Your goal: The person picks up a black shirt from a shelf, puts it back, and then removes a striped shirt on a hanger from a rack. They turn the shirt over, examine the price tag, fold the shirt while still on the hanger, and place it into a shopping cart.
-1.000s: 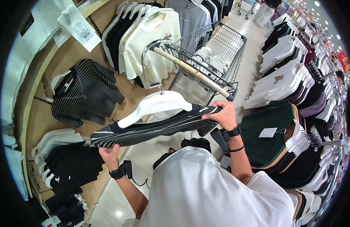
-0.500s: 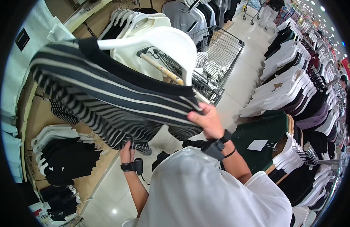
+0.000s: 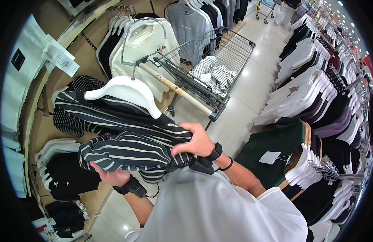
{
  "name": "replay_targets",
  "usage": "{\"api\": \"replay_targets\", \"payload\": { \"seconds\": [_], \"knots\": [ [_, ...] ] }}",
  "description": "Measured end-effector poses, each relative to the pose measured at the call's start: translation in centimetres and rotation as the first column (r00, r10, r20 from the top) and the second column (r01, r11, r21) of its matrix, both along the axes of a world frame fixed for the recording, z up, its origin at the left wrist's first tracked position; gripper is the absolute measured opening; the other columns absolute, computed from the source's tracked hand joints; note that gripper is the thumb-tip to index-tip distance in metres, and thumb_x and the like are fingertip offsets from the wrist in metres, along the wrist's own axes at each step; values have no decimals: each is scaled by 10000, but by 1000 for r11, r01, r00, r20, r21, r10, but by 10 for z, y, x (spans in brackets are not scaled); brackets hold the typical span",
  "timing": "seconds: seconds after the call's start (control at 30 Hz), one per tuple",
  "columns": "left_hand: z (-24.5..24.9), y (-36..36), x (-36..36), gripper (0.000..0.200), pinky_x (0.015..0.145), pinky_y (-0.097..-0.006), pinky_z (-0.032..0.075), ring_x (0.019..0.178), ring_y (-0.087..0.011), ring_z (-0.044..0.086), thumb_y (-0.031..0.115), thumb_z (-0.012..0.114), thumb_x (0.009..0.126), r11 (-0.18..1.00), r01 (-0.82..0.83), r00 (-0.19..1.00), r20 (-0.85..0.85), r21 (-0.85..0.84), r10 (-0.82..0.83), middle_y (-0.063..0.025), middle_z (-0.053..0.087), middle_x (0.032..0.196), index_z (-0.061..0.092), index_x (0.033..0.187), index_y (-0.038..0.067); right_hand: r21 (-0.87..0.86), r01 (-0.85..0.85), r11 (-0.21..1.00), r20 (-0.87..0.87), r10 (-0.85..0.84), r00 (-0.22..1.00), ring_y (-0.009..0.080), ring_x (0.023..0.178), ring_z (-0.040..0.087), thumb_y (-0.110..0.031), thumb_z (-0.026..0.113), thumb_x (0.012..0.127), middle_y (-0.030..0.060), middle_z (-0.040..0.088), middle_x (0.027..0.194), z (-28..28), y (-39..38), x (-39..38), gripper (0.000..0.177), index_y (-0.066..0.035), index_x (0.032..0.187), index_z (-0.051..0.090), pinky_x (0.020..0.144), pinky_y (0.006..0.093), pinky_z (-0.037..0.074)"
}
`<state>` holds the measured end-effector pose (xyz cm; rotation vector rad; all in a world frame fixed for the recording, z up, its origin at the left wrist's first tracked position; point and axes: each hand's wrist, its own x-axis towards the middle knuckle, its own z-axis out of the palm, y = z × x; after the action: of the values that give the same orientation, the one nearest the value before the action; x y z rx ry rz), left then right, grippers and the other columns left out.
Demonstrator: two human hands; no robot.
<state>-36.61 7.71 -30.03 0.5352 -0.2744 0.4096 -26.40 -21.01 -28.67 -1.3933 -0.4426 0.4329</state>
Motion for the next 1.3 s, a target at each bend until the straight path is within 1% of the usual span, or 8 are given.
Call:
{"api": "replay_targets", "payload": {
  "seconds": [0.13, 0.37, 0.5, 0.57, 0.8, 1.07, 1.17, 1.3],
  "knots": [
    [10, -27, 18, 620, 1133, -441, 323, 1293, -297, 485, 481, 424, 1011, 958, 204, 976, 119, -200, -183, -110, 505, 1421, 392, 1445, 40, -144, 4, 990, 233, 30, 972, 165, 935, 656, -378, 980, 450, 140, 695, 998, -2, 16, -4, 969, 36, 1211, 548, 842, 314, 504],
    [20, -44, 42, 576, 1135, -513, 288, 1334, -318, 433, 374, 509, 997, 914, 342, 938, -142, 218, -317, -145, 482, 1418, 390, 1437, 22, -95, 66, 993, 323, -32, 946, 404, 868, 617, -135, 768, 633, 215, 666, 924, 2, 35, 1, 526, 48, 1093, 590, 789, 381, 506],
    [-5, 26, 14, 521, 1104, -399, 328, 1272, -262, 491, 208, 623, 937, 869, 134, 811, -557, 476, 180, -133, 521, 1377, 463, 1383, -8, -139, -53, 989, 197, 80, 977, 216, 748, 657, -60, 692, 679, 201, 702, 900, -13, 45, 25, 399, 64, 1054, 637, 750, 321, 517],
    [19, 56, 6, 527, 998, -325, 435, 1113, -196, 580, 124, 762, 830, 599, 100, 680, -494, 794, 541, -103, 605, 1248, 544, 1287, -22, -132, -134, 982, 63, 143, 988, 41, 769, 549, -92, 715, 742, 152, 705, 871, -16, 47, 32, 347, 77, 1034, 636, 711, 265, 497],
    [14, 143, -23, 398, 931, -302, 456, 1048, -180, 587, 102, 739, 840, 564, 3, 673, -419, 826, 609, -94, 631, 1176, 590, 1183, -35, -330, -51, 942, 368, 179, 912, 157, 504, 439, -52, 668, 618, 226, 537, 632, -9, 77, 71, 350, 65, 948, 666, 505, 325, 415],
    [-10, 206, -21, 404, 915, -354, 487, 1039, -239, 588, 217, 711, 889, 668, 378, 106, -746, 641, 657, -193, 594, 1168, 556, 1134, -64, -370, -102, 924, 570, 312, 760, 398, 601, 541, -56, 621, 536, 216, 564, 632, 15, 124, 82, 270, 37, 788, 649, 543, 408, 409],
    [-60, 205, -16, 601, 992, -380, 441, 1212, -251, 501, 159, 748, 842, 192, 81, 150, -202, 978, 968, -224, 496, 1296, 426, 1301, -56, -496, -208, 843, 508, 475, 719, 400, 580, 513, -41, 593, 529, 211, 531, 602, 34, 137, 78, 213, 35, 727, 612, 526, 430, 375],
    [-38, 177, -1, 888, 1169, -462, 188, 1403, -357, 299, -14, 754, 670, -426, -20, 372, 402, 905, 837, -190, 406, 1452, 311, 1439, 18, -482, -297, 824, 479, 532, 699, 404, 559, 480, -44, 592, 517, 216, 489, 586, 34, 152, 82, 199, 38, 699, 584, 509, 438, 354]
  ]
}}
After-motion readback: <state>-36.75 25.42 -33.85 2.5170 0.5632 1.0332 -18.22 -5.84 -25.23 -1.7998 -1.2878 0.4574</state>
